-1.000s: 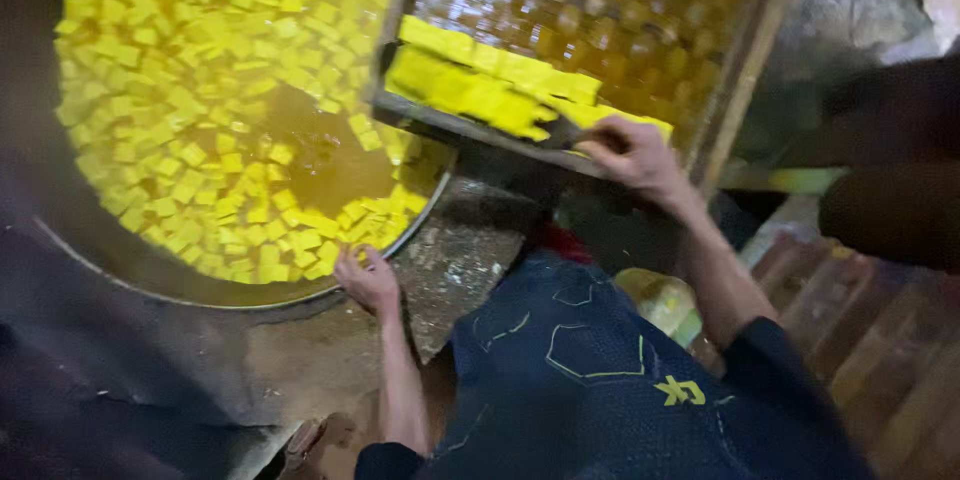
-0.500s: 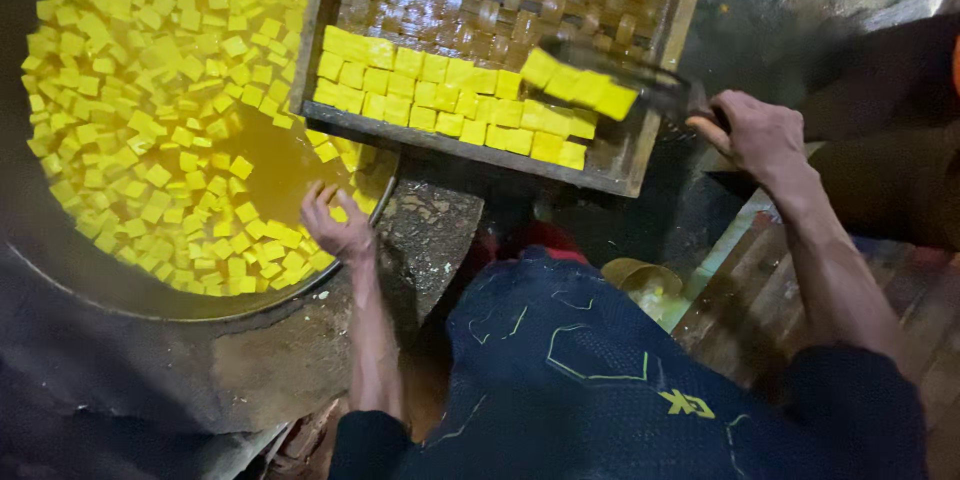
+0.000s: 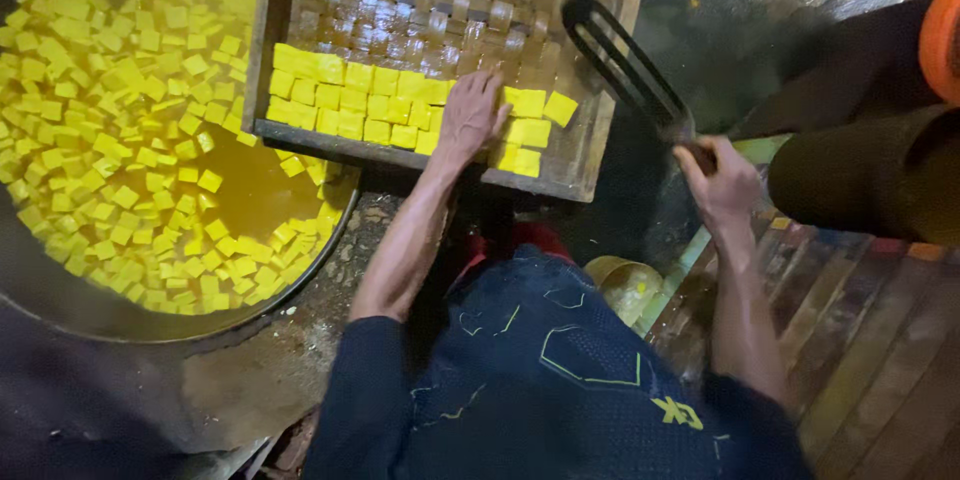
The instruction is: The person stands over a large vat of hot yellow liquid filled with cubed tofu and uses a metal skimmer to scoop cubes from the vat. They transfer each scoop to a slatted bamboo tray beside the vat, arranging the cubes in rows as the tray fills.
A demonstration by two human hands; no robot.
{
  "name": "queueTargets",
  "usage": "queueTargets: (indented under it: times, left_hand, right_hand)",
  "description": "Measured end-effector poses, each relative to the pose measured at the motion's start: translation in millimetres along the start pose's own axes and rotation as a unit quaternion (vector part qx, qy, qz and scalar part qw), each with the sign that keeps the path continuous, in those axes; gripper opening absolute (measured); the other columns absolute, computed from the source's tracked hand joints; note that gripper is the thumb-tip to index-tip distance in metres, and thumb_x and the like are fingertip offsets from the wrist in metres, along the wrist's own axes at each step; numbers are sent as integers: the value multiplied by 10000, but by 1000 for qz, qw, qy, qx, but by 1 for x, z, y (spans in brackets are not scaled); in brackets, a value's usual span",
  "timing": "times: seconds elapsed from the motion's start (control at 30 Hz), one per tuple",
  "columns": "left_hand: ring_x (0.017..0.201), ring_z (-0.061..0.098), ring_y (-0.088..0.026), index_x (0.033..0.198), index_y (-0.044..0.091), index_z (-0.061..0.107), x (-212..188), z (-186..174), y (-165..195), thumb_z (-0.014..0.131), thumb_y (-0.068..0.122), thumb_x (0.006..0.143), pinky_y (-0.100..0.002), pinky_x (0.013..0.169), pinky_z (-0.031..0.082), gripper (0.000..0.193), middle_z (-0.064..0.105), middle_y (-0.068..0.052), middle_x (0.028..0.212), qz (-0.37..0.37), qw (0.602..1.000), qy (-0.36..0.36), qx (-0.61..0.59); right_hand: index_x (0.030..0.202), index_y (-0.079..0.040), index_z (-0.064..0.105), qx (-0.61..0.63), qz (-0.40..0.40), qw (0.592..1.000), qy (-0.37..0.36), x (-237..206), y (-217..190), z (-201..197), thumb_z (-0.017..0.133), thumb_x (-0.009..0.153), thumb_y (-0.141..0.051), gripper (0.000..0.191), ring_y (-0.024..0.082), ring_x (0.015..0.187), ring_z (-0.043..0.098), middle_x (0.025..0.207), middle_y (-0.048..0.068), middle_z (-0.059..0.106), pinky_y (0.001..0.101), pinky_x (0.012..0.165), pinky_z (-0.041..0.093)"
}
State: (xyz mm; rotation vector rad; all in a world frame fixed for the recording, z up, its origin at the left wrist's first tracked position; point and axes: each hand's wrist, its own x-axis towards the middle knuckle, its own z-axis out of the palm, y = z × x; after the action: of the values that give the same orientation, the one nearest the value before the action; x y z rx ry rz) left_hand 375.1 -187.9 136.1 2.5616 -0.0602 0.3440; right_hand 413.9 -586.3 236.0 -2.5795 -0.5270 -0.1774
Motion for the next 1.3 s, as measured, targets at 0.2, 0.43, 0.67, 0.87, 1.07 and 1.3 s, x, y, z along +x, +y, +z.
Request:
queueTargets:
  times: [0.2, 0.43, 0.67, 0.87, 1.07, 1.3]
  left_hand:
    - [1262, 579, -324, 1282, 83, 582, -2, 10, 25, 641, 276, 946, -505, 1168, 333, 393, 641, -159, 1290, 40, 973, 133, 186]
    - [1299, 466, -334, 1202, 84, 629, 41, 47, 98, 638, 349, 847, -689, 1167, 199, 443, 565, -142, 1266, -68, 992, -70, 78]
    - [1290, 514, -358, 1170, 27, 637, -2, 6, 64, 631, 457, 785, -648, 1073, 311, 577, 591, -185, 1250, -55, 994, 93, -10]
    - [1043, 674, -344, 1080, 94, 720, -148, -100, -18, 649, 321, 914, -511, 984, 505, 290, 716, -134, 1042, -146, 964, 186, -122]
    - [1232, 549, -392, 1196, 21, 662, -326, -165, -121, 710, 191, 892, -489, 1052, 445, 351, 611, -188, 1286, -503, 778, 369, 76]
    - [1366, 453, -410, 1231, 12, 641, -391, -170, -150, 732, 313, 903, -543, 1118, 376, 454, 525, -220, 1421, -528, 794, 283, 103]
  right_hand:
    - [1135, 23, 702, 113, 160, 980, 32, -63, 49, -14, 805, 1045, -243, 299, 180, 891, 708, 1002, 133, 747, 321, 777, 551]
    - [1124, 28, 700, 147, 218, 965, 23, -50, 32, 15, 776, 1056, -211, 260, 127, 834, 651, 941, 64, 702, 299, 735, 517]
    - [1149, 27, 697, 181, 114, 977, -25, -5, -14, 65, 758, 1095, -241, 279, 102, 834, 576, 939, 25, 655, 272, 747, 495]
    - [1174, 4, 642, 310, -16, 942, -128, 23, -132, 172, 764, 1014, -243, 318, 70, 822, 600, 942, -20, 646, 247, 722, 512]
    - [1102, 11, 714, 390, -97, 818, -411, 5, -336, 276, 710, 1004, -197, 231, 43, 837, 600, 922, -2, 693, 232, 723, 496]
    - [998, 14, 754, 163, -123, 876, -438, -14, -495, 386, 726, 955, -491, 507, 147, 742, 649, 794, 81, 689, 321, 679, 500]
